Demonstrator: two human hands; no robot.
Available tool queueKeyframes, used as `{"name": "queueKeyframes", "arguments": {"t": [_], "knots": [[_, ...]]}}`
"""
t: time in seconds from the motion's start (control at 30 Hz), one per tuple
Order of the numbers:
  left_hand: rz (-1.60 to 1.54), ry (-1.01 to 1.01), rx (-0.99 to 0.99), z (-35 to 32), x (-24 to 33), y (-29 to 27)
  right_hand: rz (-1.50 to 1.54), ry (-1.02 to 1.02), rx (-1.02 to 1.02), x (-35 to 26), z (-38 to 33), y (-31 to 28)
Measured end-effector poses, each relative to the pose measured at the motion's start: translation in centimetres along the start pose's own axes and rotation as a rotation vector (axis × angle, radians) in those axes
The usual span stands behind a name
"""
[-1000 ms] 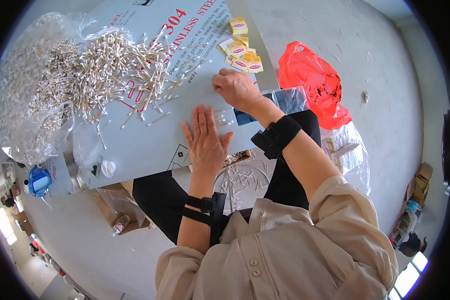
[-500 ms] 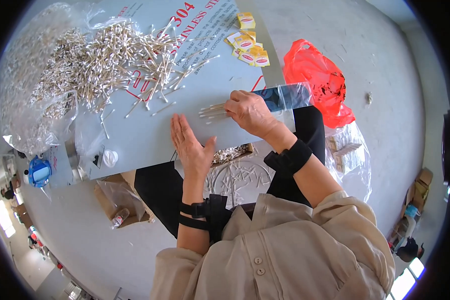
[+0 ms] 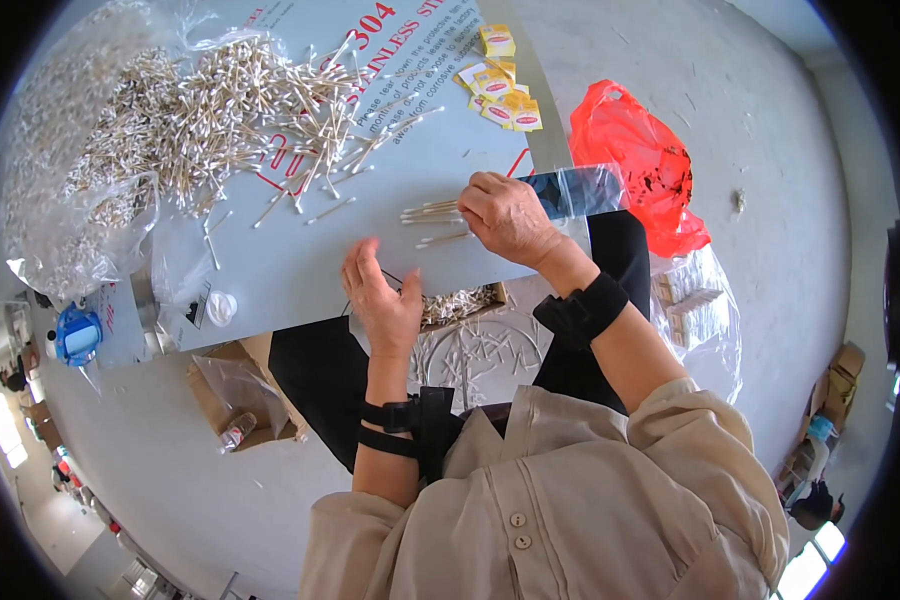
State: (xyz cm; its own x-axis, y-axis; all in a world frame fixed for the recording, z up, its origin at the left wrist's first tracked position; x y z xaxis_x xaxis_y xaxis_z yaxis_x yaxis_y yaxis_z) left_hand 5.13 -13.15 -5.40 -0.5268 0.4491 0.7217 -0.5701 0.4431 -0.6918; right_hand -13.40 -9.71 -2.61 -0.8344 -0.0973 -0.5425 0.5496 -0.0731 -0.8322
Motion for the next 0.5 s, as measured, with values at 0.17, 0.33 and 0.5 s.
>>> {"name": "queueKeyframes", "arguments": {"t": [0.17,0.33,0.5], "knots": [[0.164,-0.121,0.005,0.2,1.0,0.1,0.295,0.380,0.130,2.9,-2.5,-1.7],[-0.539,0.052,0.256,2.3,0.5,-0.1,0.777,0.290,0.512,2.1,-6.4,-1.0],[-0.785,0.065,0.306,4.9,0.3,1.6,0.996,0.227,0.615,1.9,-4.5,2.4]]}}
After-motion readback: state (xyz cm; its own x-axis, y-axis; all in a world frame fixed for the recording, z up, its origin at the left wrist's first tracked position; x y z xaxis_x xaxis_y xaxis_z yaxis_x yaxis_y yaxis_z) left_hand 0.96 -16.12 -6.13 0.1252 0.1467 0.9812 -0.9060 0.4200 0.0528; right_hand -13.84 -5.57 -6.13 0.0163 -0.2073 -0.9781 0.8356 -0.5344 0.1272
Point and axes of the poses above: each hand's wrist, its own z-axis towards the middle knuckle, its own y-axis out of the palm, x = y × z, the point moved 9 cm from there along z, towards the middle knuckle, and after that the axes turned 13 degrees about -x, right-handed, at the moved point
